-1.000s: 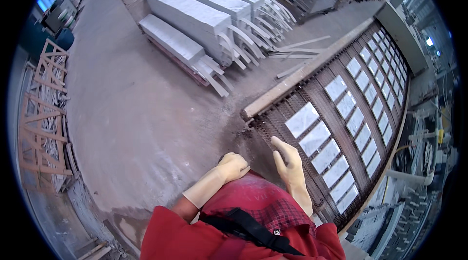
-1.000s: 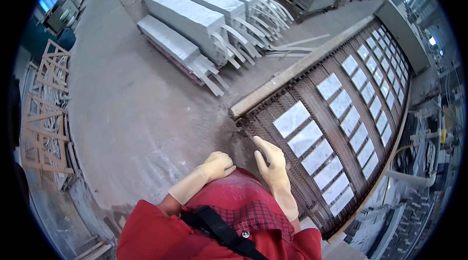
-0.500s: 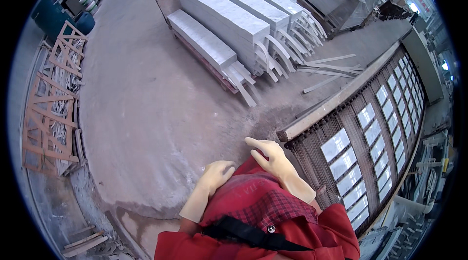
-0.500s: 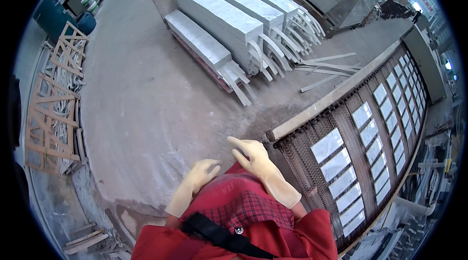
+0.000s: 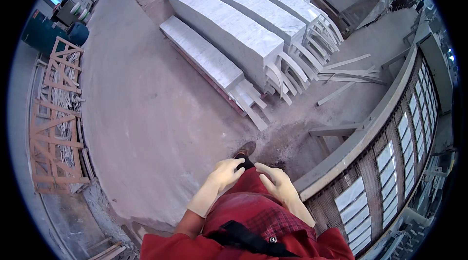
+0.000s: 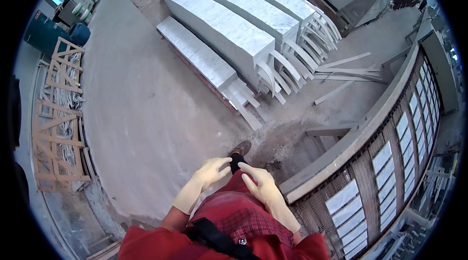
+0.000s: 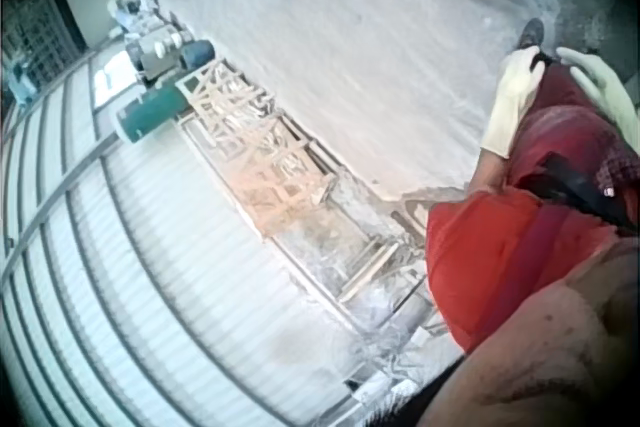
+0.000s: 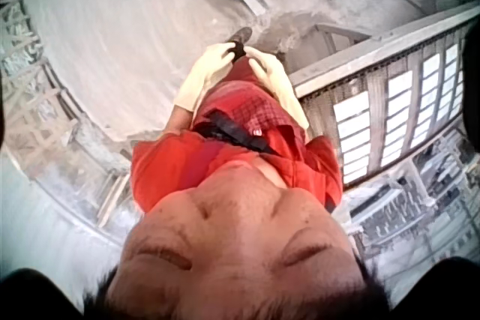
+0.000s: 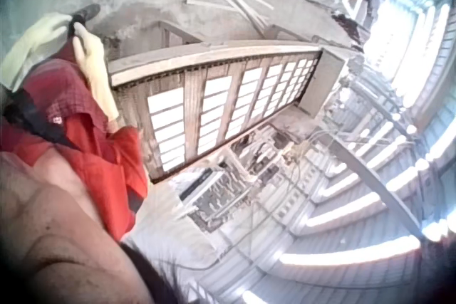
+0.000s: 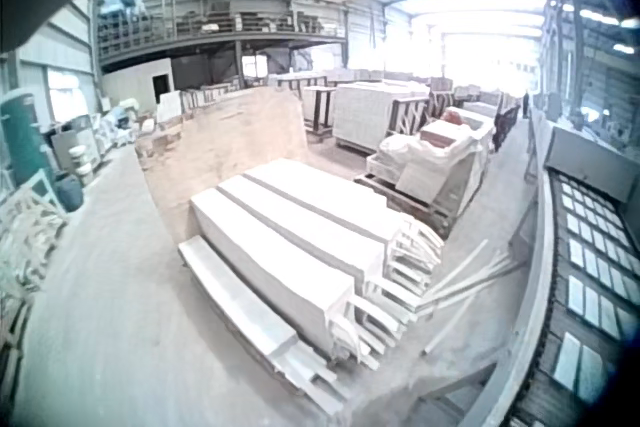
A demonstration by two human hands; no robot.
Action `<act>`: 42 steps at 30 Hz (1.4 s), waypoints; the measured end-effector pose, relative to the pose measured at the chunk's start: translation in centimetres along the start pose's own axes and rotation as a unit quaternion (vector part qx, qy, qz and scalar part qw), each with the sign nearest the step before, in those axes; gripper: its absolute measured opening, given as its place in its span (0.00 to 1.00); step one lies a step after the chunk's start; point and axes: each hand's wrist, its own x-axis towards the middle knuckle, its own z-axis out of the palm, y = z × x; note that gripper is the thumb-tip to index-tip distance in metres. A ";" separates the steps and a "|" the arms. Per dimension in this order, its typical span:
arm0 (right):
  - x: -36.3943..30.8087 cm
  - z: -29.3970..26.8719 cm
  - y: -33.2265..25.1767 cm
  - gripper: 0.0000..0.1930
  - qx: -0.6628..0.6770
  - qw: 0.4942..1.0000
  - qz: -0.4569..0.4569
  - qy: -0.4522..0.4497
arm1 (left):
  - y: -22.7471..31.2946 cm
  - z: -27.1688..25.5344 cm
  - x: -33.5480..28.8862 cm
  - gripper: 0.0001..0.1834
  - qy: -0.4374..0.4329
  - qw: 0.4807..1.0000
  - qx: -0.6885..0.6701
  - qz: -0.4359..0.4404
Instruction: The person picks up stacks of small white rectangular tiles from a nearby pile and places them one by one onto a moving conveyor belt. The tiles are arranged in neat rows on the belt as it moves forward.
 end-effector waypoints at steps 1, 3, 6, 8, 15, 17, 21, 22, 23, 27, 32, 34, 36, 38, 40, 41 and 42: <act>1.4 -0.7 -0.4 0.22 0.020 0.999 0.029 0.009 | -1.0 -0.4 2.3 0.25 -0.002 1.000 0.007 0.012; 4.0 -1.5 -0.5 0.21 0.034 0.997 0.046 0.048 | -3.0 -1.8 6.6 0.26 -0.004 0.999 0.026 0.026; 7.1 -2.4 -0.3 0.21 0.017 0.993 0.074 0.092 | -4.1 -4.7 12.3 0.26 -0.024 0.995 0.097 0.014; 8.8 -3.2 -0.4 0.21 0.018 0.988 0.104 0.110 | -4.7 -6.2 15.8 0.28 -0.016 0.987 0.158 0.006; 11.9 -2.9 2.2 0.22 0.094 0.954 0.236 0.158 | -7.7 -10.8 27.6 0.42 0.011 0.955 0.296 -0.020; 12.6 -2.2 3.4 0.22 0.104 0.940 0.282 0.160 | -8.9 -11.9 32.0 0.44 0.004 0.946 0.324 -0.025; 15.5 -0.9 4.9 0.22 0.152 0.899 0.379 0.161 | -11.6 -13.2 40.9 0.49 -0.028 0.928 0.368 -0.052; 16.5 -0.7 5.1 0.22 0.167 0.884 0.404 0.164 | -12.8 -13.1 43.4 0.50 -0.039 0.923 0.379 -0.056; 17.5 -0.2 5.6 0.22 0.175 0.874 0.421 0.170 | -14.0 -13.0 45.7 0.51 -0.049 0.914 0.399 -0.056; 20.6 4.1 8.9 0.21 0.263 0.829 0.449 0.204 | -17.4 -12.2 53.9 0.54 -0.065 0.877 0.475 -0.035; 23.5 9.1 11.4 0.21 0.353 0.794 0.461 0.179 | -20.4 -10.9 58.7 0.47 -0.085 0.871 0.484 0.000; 24.9 10.0 11.3 0.22 0.367 0.782 0.477 0.164 | -21.5 -10.4 59.1 0.41 -0.068 0.877 0.476 0.021; 25.7 10.6 11.5 0.22 0.372 0.775 0.489 0.151 | -22.7 -9.3 59.1 0.34 -0.043 0.874 0.482 0.043; 26.3 11.0 12.0 0.22 0.365 0.777 0.493 0.141 | -23.6 -7.5 59.0 0.29 -0.031 0.869 0.491 0.061; 27.0 10.8 12.0 0.22 0.354 0.782 0.495 0.136 | -23.9 -5.9 58.7 0.24 -0.025 0.874 0.480 0.071; 27.3 10.8 12.1 0.22 0.356 0.782 0.492 0.140 | -24.1 -5.0 58.5 0.24 -0.028 0.879 0.472 0.062; 27.5 10.7 12.2 0.22 0.359 0.780 0.491 0.146 | -24.0 -4.6 58.3 0.25 -0.025 0.887 0.457 0.059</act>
